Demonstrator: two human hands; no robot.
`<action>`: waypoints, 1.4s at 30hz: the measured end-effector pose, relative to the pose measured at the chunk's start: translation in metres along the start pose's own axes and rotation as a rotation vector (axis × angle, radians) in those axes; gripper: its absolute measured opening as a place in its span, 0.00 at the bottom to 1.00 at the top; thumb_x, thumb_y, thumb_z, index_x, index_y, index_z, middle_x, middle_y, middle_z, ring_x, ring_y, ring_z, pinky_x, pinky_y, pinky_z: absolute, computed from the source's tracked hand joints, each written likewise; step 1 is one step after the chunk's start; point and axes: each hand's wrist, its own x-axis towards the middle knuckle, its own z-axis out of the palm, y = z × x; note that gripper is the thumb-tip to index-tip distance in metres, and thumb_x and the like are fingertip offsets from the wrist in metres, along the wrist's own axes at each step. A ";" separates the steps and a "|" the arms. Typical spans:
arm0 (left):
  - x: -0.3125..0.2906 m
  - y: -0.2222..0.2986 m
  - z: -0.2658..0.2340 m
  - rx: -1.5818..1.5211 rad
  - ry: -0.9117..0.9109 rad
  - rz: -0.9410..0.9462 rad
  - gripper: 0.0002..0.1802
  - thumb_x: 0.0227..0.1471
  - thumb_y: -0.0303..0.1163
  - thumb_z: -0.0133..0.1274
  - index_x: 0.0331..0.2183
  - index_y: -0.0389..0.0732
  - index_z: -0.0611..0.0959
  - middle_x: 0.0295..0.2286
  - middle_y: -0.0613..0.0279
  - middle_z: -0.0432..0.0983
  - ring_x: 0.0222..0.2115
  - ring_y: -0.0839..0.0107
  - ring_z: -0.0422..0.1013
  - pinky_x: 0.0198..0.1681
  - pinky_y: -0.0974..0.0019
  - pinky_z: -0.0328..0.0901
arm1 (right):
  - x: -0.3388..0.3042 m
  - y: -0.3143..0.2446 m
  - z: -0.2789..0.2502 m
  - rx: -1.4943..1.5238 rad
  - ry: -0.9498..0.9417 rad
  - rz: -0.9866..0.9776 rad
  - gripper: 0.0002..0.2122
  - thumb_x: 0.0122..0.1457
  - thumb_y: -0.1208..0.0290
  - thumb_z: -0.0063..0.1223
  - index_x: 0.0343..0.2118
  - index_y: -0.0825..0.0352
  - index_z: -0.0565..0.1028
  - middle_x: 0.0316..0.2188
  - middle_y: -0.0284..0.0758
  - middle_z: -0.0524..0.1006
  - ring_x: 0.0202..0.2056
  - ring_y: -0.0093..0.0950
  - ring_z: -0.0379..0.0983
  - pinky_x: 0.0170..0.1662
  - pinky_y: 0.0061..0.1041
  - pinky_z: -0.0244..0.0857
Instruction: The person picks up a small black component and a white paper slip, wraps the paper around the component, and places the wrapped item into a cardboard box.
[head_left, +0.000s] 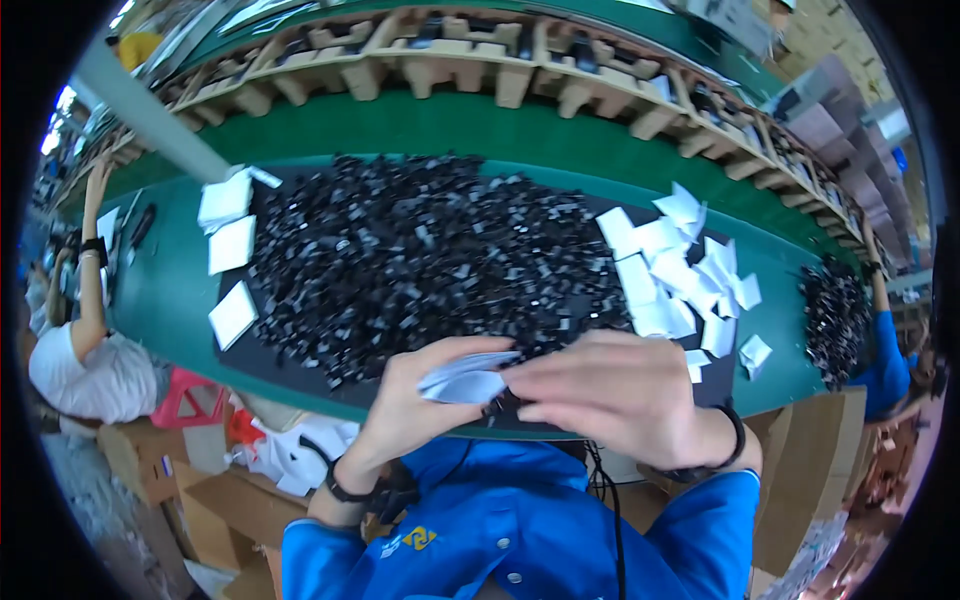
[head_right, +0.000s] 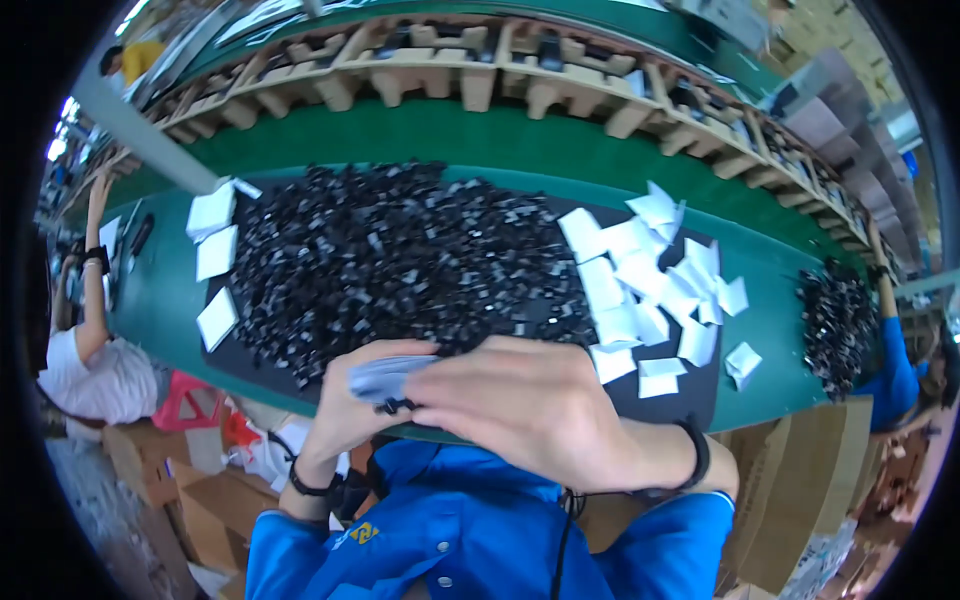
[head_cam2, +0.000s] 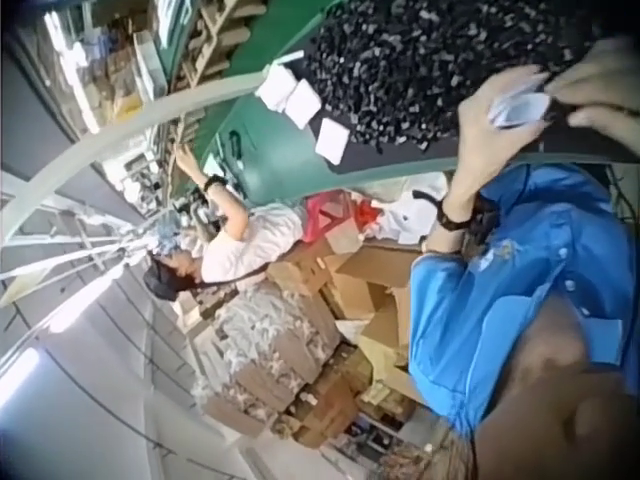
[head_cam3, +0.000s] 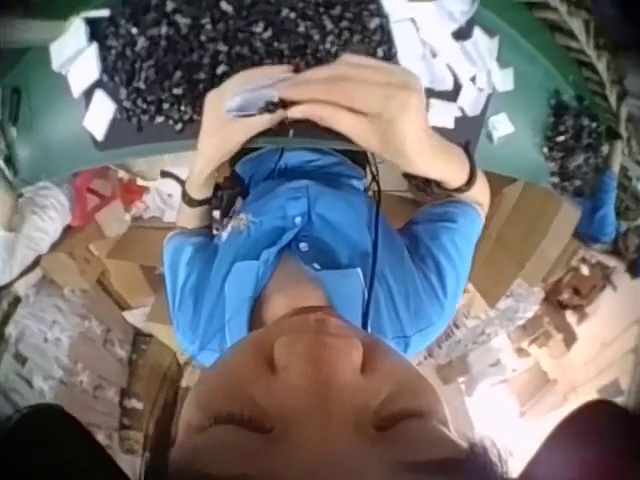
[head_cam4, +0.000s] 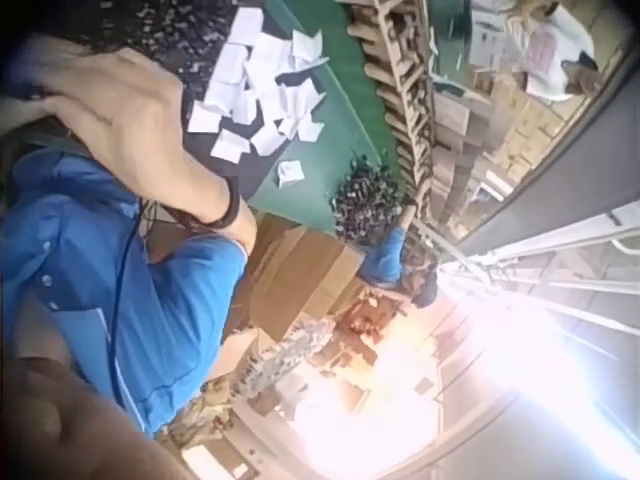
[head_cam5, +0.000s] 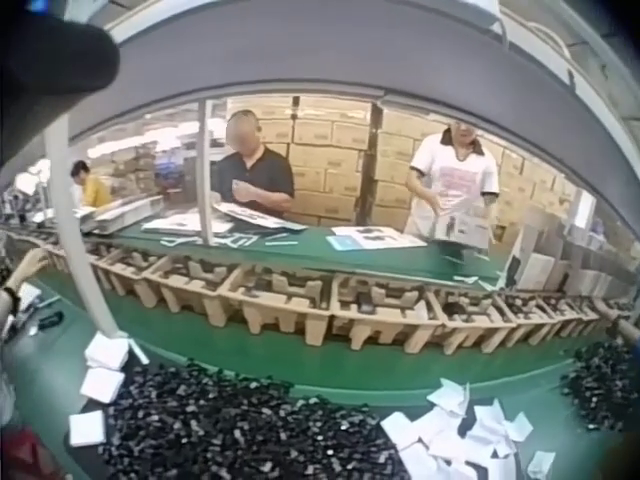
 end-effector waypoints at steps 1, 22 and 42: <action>0.004 0.003 0.002 0.002 -0.059 0.094 0.26 0.36 0.22 0.64 0.43 0.36 0.78 0.38 0.58 0.78 0.37 0.71 0.75 0.42 0.70 0.69 | -0.003 -0.001 0.003 -0.098 0.015 -0.067 0.11 0.44 0.75 0.63 0.34 0.64 0.80 0.28 0.33 0.78 0.22 0.27 0.74 0.23 0.21 0.66; 0.008 0.010 0.003 0.208 -0.137 0.555 0.30 0.37 0.21 0.61 0.47 0.32 0.74 0.30 0.57 0.79 0.31 0.65 0.77 0.39 0.67 0.70 | -0.008 -0.024 0.015 -0.800 -0.617 -0.083 0.09 0.45 0.74 0.51 0.31 0.67 0.72 0.12 0.30 0.67 0.10 0.22 0.68 0.11 0.23 0.59; -0.016 0.016 0.014 -0.315 -0.008 0.299 0.44 0.42 0.18 0.60 0.58 0.33 0.57 0.37 0.53 0.78 0.37 0.70 0.74 0.40 0.69 0.70 | -0.020 0.001 0.003 -0.155 -0.045 -0.154 0.15 0.41 0.78 0.66 0.35 0.68 0.79 0.26 0.33 0.74 0.21 0.22 0.68 0.20 0.18 0.60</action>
